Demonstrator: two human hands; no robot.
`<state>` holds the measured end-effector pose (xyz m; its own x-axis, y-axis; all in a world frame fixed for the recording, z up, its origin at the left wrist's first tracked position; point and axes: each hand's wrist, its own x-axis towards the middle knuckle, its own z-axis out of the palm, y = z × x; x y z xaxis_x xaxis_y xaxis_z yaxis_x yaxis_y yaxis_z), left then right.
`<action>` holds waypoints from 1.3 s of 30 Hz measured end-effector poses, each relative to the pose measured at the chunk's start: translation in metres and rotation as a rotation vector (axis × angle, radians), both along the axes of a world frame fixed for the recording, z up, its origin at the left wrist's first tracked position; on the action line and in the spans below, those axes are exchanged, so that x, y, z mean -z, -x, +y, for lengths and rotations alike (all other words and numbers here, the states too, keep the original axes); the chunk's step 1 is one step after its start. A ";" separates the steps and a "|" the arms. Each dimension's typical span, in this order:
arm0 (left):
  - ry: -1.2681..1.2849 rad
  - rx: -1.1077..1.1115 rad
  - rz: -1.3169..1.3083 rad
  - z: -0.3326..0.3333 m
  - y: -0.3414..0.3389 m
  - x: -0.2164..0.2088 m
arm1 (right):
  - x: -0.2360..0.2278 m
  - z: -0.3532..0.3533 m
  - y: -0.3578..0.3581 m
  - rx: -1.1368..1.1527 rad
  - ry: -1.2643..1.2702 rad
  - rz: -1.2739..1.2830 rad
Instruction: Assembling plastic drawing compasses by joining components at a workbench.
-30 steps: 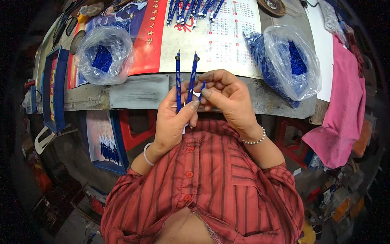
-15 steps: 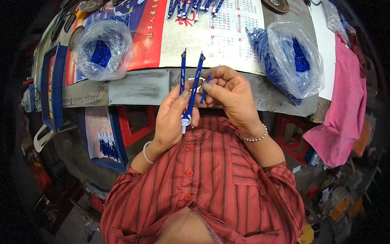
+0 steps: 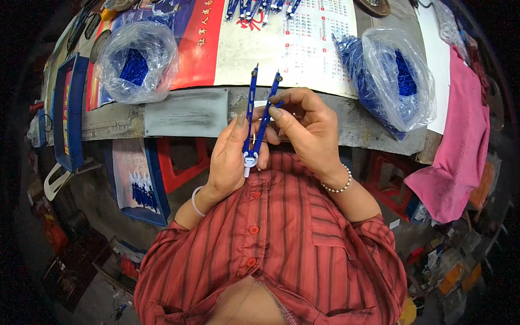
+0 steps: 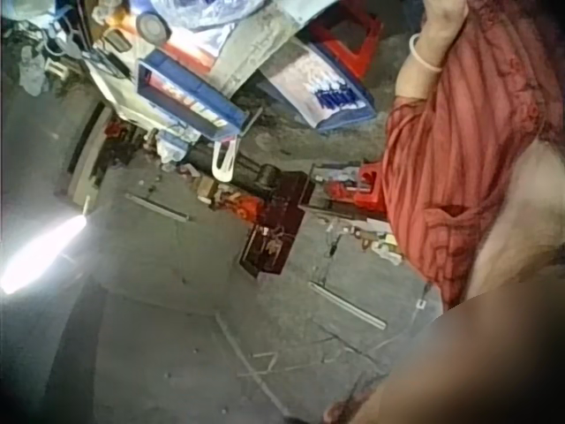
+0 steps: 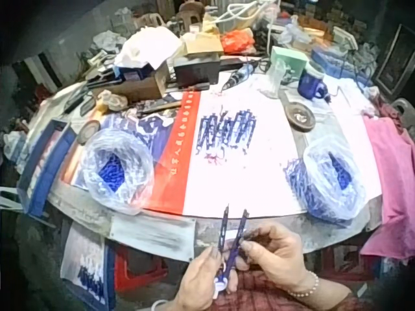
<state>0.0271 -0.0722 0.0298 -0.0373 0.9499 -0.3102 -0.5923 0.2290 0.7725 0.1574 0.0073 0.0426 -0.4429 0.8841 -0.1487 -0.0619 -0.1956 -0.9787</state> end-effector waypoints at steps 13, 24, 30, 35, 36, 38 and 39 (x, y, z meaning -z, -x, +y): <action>-0.009 0.029 0.211 -0.001 0.005 0.001 | 0.008 0.005 0.007 -0.030 0.081 0.031; -0.020 0.208 -0.618 -0.025 0.045 0.025 | 0.000 0.032 0.041 -0.555 0.190 0.143; -0.050 -0.036 -0.535 -0.058 0.083 0.023 | -0.038 0.085 0.135 -0.680 -0.374 -0.089; 0.009 -0.105 -0.368 -0.069 0.096 0.008 | 0.004 0.099 0.258 -0.739 -1.135 -0.295; 0.087 -0.172 -0.219 -0.069 0.095 0.006 | 0.012 0.093 0.277 -0.777 -1.185 -0.494; 0.170 -0.257 -0.024 -0.073 0.092 0.009 | 0.026 0.090 0.303 -0.800 -1.256 -0.689; 0.155 -0.235 -0.029 -0.076 0.093 0.011 | 0.031 0.088 0.310 -0.796 -1.290 -0.677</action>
<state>-0.0657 -0.1484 0.0183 -0.2399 0.8574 -0.4553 -0.6641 0.1972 0.7212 -0.1522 0.0958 0.0112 -0.9792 0.1691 0.1124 0.1258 0.9398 -0.3178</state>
